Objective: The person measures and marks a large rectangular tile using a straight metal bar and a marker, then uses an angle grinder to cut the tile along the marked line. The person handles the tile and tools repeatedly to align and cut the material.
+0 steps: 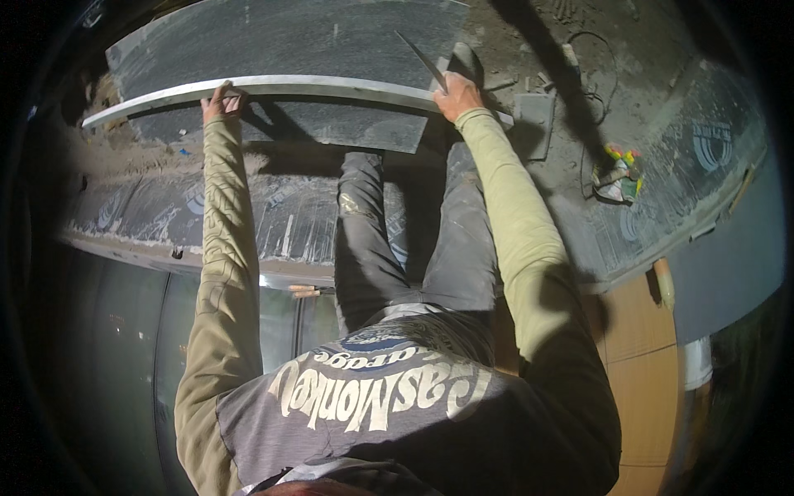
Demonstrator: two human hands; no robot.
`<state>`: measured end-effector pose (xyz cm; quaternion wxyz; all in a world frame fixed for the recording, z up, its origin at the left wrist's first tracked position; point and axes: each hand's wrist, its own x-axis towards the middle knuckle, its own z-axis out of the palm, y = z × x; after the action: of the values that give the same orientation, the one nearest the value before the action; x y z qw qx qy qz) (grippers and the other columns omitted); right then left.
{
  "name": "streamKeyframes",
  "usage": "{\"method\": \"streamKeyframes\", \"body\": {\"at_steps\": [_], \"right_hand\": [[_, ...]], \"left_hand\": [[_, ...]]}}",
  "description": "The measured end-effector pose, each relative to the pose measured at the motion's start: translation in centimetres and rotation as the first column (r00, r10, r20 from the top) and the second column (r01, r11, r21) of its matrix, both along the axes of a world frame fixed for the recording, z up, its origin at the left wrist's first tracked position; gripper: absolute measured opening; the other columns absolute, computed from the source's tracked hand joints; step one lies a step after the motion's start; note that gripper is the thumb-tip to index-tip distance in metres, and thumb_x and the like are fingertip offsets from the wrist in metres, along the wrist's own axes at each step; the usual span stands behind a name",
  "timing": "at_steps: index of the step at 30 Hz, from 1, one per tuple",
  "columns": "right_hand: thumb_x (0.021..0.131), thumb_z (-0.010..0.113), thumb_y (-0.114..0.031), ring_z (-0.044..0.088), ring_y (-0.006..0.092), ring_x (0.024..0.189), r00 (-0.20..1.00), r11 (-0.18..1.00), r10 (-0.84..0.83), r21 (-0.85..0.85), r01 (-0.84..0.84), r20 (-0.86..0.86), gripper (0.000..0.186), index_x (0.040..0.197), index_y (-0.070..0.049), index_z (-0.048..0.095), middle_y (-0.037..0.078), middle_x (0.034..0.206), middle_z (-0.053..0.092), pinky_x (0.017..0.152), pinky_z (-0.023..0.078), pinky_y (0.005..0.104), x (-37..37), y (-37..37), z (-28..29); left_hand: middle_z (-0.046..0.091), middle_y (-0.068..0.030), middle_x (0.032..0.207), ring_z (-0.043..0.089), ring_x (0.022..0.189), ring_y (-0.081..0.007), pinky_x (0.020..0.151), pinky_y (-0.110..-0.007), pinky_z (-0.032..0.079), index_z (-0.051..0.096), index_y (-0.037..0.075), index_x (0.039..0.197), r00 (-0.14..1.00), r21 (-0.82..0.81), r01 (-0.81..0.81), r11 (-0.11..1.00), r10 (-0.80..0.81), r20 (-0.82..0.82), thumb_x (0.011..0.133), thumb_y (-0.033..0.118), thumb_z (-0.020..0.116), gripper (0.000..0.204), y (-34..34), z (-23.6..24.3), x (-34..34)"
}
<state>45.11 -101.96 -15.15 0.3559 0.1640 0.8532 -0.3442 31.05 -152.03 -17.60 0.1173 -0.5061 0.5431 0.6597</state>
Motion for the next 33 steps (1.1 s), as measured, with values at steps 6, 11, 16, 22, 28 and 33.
{"method": "streamKeyframes", "body": {"at_steps": [6, 11, 16, 22, 28, 33], "right_hand": [[0.083, 0.071, -0.022, 0.061, 0.0469, 0.104, 0.966, 0.968, 0.251, 0.023, -0.250, -0.060, 0.034, 0.107, -0.002, 0.057, 0.027, 0.105, 0.065, 0.088, 0.050, 0.0523, 0.4, -0.2, -2.0], [0.089, 0.065, -0.025, 0.062, 0.0486, 0.102, 0.990, 0.955, 0.135, 0.262, -0.138, 0.030, 0.036, 0.114, 0.000, 0.056, 0.028, 0.104, 0.066, 0.089, 0.050, 0.0538, 3.9, 7.8, -2.4], [0.097, 0.061, -0.030, 0.074, 0.0333, 0.084, 0.890, 0.925, -0.372, 0.179, 0.334, 0.263, 0.041, 0.124, 0.000, 0.051, 0.026, 0.116, 0.066, 0.065, 0.059, 0.0430, 4.6, 6.9, 1.4], [0.091, 0.074, -0.025, 0.071, 0.0175, 0.070, 0.863, 0.875, -0.386, -0.167, 0.454, 0.327, 0.055, 0.129, 0.001, 0.044, 0.015, 0.123, 0.065, 0.049, 0.053, 0.0289, 4.4, 2.0, 1.3], [0.089, 0.075, -0.033, 0.064, 0.0158, 0.059, 0.923, 0.945, -0.292, -0.074, 0.319, 0.251, 0.043, 0.108, -0.001, 0.055, 0.011, 0.088, 0.069, 0.054, 0.052, 0.0335, 2.8, 3.3, 1.2], [0.088, 0.075, -0.034, 0.063, 0.0173, 0.057, 0.934, 0.955, -0.273, -0.048, 0.291, 0.229, 0.044, 0.109, -0.001, 0.057, 0.011, 0.085, 0.069, 0.061, 0.053, 0.0356, 2.1, 3.6, 1.4]], "left_hand": [[0.051, -0.0292, 0.130, 0.065, 0.105, -0.0437, 0.076, -0.055, 0.062, -0.001, 0.027, 0.161, 1.000, -0.003, -0.009, 1.000, 0.009, -0.009, 0.073, -0.004, 0.079, 0.123, -0.7, 0.5, 0.2], [0.045, -0.0323, 0.137, 0.065, 0.103, -0.0418, 0.073, -0.052, 0.064, -0.004, 0.023, 0.161, 0.999, -0.056, 0.006, 0.998, -0.003, 0.042, 0.073, -0.002, 0.083, 0.127, 0.2, -1.2, -0.9], [0.057, -0.0377, 0.117, 0.064, 0.108, -0.0449, 0.063, -0.049, 0.063, -0.006, 0.011, 0.159, 0.969, -0.210, 0.164, 0.964, -0.118, 0.219, 0.080, 0.008, 0.083, 0.118, -3.5, -3.9, -1.4], [0.049, -0.0383, 0.124, 0.067, 0.096, -0.0467, 0.068, -0.050, 0.063, -0.011, 0.017, 0.157, 0.974, -0.173, 0.204, 0.964, -0.183, 0.133, 0.082, 0.014, 0.085, 0.122, -3.9, -3.0, -1.2], [0.047, -0.0369, 0.130, 0.063, 0.111, -0.0497, 0.079, -0.064, 0.061, -0.012, 0.030, 0.157, 0.994, 0.054, 0.010, 0.998, -0.016, 0.112, 0.075, 0.003, 0.088, 0.132, -1.9, -2.3, -1.9], [0.044, -0.0387, 0.136, 0.062, 0.114, -0.0490, 0.089, -0.060, 0.059, -0.019, 0.027, 0.156, 0.986, 0.062, 0.128, 0.990, -0.133, 0.100, 0.073, 0.003, 0.089, 0.139, -3.5, -4.1, -1.4]]}}
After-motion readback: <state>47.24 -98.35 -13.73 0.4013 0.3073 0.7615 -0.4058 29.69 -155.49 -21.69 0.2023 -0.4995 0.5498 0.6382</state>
